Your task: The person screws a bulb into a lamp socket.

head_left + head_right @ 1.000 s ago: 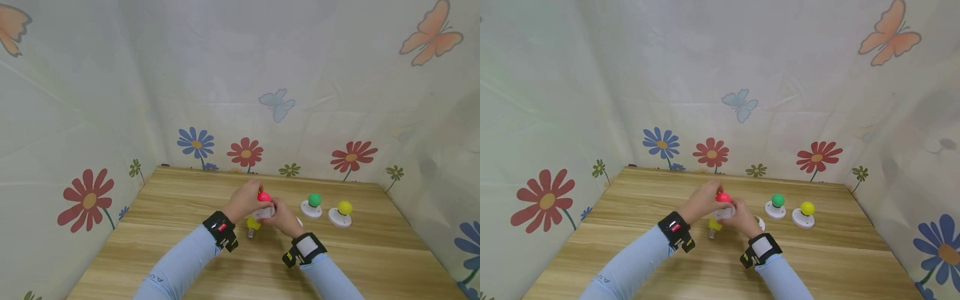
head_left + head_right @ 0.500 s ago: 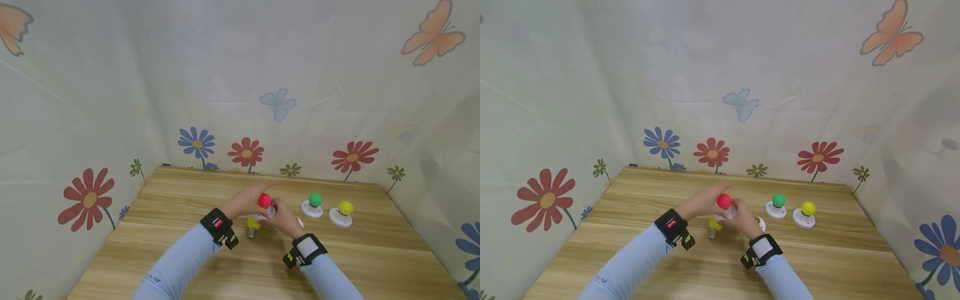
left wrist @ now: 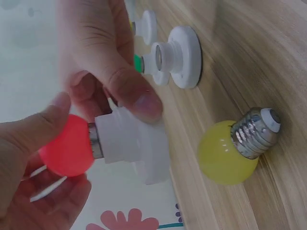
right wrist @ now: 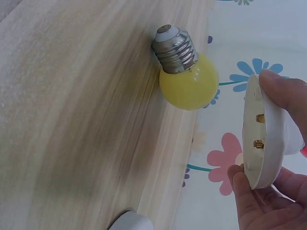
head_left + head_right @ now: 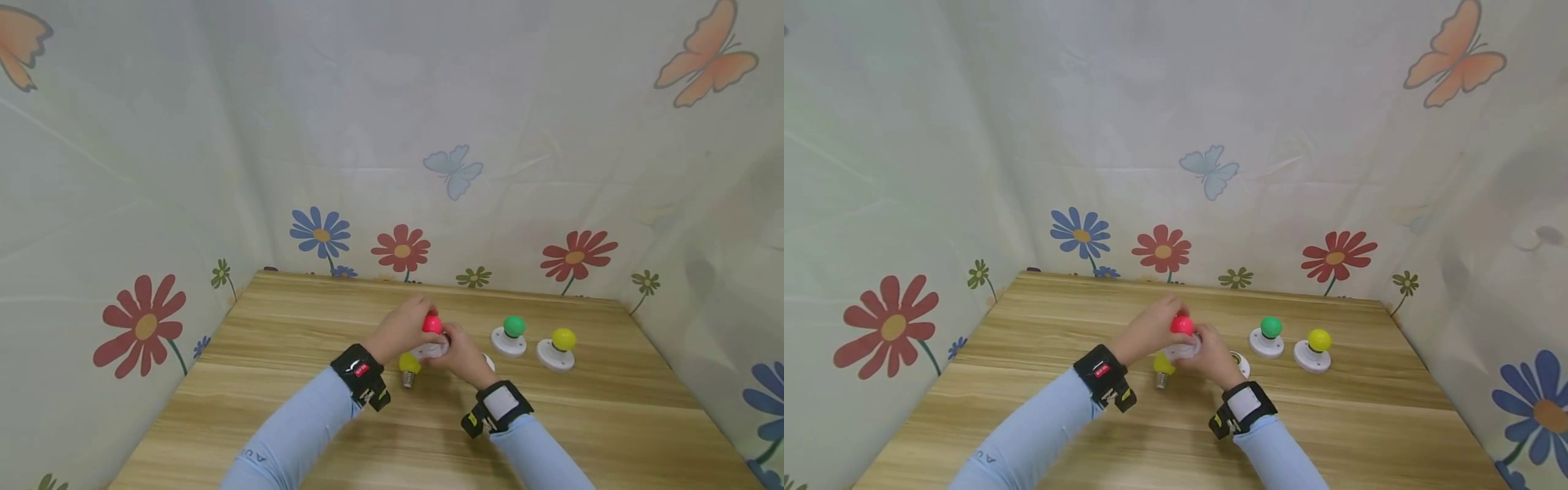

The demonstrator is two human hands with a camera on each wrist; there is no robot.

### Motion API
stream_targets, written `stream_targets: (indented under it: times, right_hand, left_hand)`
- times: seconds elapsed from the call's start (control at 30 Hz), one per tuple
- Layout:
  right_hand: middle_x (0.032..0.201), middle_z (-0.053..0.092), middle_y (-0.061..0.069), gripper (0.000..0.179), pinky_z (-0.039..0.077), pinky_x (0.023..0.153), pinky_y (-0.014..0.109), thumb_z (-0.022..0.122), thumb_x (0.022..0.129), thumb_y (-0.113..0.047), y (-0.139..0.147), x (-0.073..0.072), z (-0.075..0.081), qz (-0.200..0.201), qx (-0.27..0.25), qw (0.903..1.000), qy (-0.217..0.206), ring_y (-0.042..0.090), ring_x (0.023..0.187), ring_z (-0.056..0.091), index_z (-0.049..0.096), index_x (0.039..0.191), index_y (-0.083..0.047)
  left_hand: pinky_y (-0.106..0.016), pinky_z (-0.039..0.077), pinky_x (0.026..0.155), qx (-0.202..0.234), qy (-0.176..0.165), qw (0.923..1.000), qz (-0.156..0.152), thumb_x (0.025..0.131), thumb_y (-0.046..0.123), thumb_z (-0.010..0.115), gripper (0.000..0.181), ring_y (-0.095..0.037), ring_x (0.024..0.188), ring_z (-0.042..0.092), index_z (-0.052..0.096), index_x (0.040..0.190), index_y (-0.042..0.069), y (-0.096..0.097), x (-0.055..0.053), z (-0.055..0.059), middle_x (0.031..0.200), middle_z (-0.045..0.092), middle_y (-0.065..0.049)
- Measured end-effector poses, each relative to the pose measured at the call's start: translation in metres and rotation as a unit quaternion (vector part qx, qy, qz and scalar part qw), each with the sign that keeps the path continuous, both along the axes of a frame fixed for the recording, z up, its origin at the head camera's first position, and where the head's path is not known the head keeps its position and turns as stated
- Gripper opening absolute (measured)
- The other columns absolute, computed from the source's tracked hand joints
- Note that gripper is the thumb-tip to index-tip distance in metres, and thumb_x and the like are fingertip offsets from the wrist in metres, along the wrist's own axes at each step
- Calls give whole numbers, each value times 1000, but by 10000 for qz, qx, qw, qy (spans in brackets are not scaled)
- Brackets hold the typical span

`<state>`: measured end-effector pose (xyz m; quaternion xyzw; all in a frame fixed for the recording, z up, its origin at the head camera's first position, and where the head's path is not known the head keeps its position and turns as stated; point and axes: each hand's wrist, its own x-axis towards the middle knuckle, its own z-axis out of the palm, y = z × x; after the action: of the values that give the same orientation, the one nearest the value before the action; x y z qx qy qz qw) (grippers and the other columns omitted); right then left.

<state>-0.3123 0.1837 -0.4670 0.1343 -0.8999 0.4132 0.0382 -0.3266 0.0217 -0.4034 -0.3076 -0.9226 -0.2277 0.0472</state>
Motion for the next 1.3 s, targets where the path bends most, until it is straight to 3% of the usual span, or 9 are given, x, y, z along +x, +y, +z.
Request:
stream_targets:
  times: [0.13, 0.27, 0.4, 0.5, 0.6, 0.7, 1.03, 1.2, 1.3]
  right_hand:
    - [119, 59, 12, 67, 49, 98, 46, 88, 69, -17, 1, -1, -2, 44, -51, 10000, 31, 26, 107, 59, 54, 125, -3]
    - [124, 58, 13, 71, 47, 100, 47, 88, 70, -17, 1, -1, -1, 93, -118, 9999, 12, 27, 112, 59, 51, 129, -3]
    - [119, 58, 12, 67, 50, 97, 47, 88, 69, -20, 1, -1, 1, 55, -179, 9998, -41, 25, 105, 60, 55, 125, -4]
    - [114, 59, 11, 63, 51, 94, 46, 89, 69, -20, 0, -2, 1, 116, -253, 9996, -15, 23, 100, 60, 58, 122, -5]
    - [111, 59, 10, 62, 52, 91, 44, 89, 68, -19, -1, -3, 0, 134, -256, 9996, 8, 22, 97, 60, 59, 119, -5]
    - [111, 60, 10, 62, 53, 90, 43, 89, 68, -19, 0, -4, -1, 97, -201, 9997, -23, 21, 97, 60, 58, 119, -4]
    - [115, 60, 14, 66, 51, 95, 45, 88, 68, -19, -2, 0, 2, 144, -50, 9999, 43, 26, 103, 61, 55, 122, 1]
    - [113, 59, 13, 64, 52, 92, 44, 89, 68, -20, -2, -1, 2, 95, -89, 9999, -22, 24, 100, 60, 57, 120, -1]
    - [113, 58, 13, 64, 52, 92, 45, 88, 68, -19, -2, -1, 2, 91, -194, 9997, -68, 24, 100, 60, 57, 121, -2]
  left_hand:
    - [-26, 50, 94, -70, -25, 9984, -563, 85, 7, 74, 36, -15, 103, 58, 62, 119, 12, -3, -3, 1, 116, 64, -1]
    - [-28, 49, 98, 157, -381, 9957, -828, 82, 1, 74, 54, -18, 115, 57, 56, 131, 14, -4, -3, 3, 130, 59, -3]
    - [-29, 52, 94, 481, -427, 9970, -433, 82, 25, 79, 70, -22, 118, 51, 44, 141, 13, -3, -2, 3, 140, 45, -8]
    - [-27, 55, 86, 490, -196, 9985, 149, 80, 44, 76, 67, -20, 109, 49, 49, 131, 11, -1, -1, 0, 126, 44, -8]
    - [-23, 55, 79, 317, -50, 9983, 490, 80, 47, 76, 57, -16, 97, 51, 55, 117, 10, 0, 0, -1, 110, 49, -5]
    - [-21, 54, 76, 125, -29, 9989, 458, 81, 40, 77, 47, -14, 88, 54, 57, 112, 10, 1, 0, 0, 103, 54, -3]
    - [-22, 51, 91, -4, -364, 9979, -540, 85, 9, 74, 34, -15, 102, 58, 64, 117, 10, -1, -2, 7, 116, 61, -4]
    - [-25, 53, 89, 117, -314, 9994, -19, 84, 28, 77, 54, -17, 103, 57, 55, 128, 8, -1, 0, 6, 121, 58, -7]
    - [-23, 55, 78, 35, -219, 9987, 456, 83, 40, 75, 53, -15, 91, 58, 57, 121, 7, -1, 2, 5, 109, 60, -5]
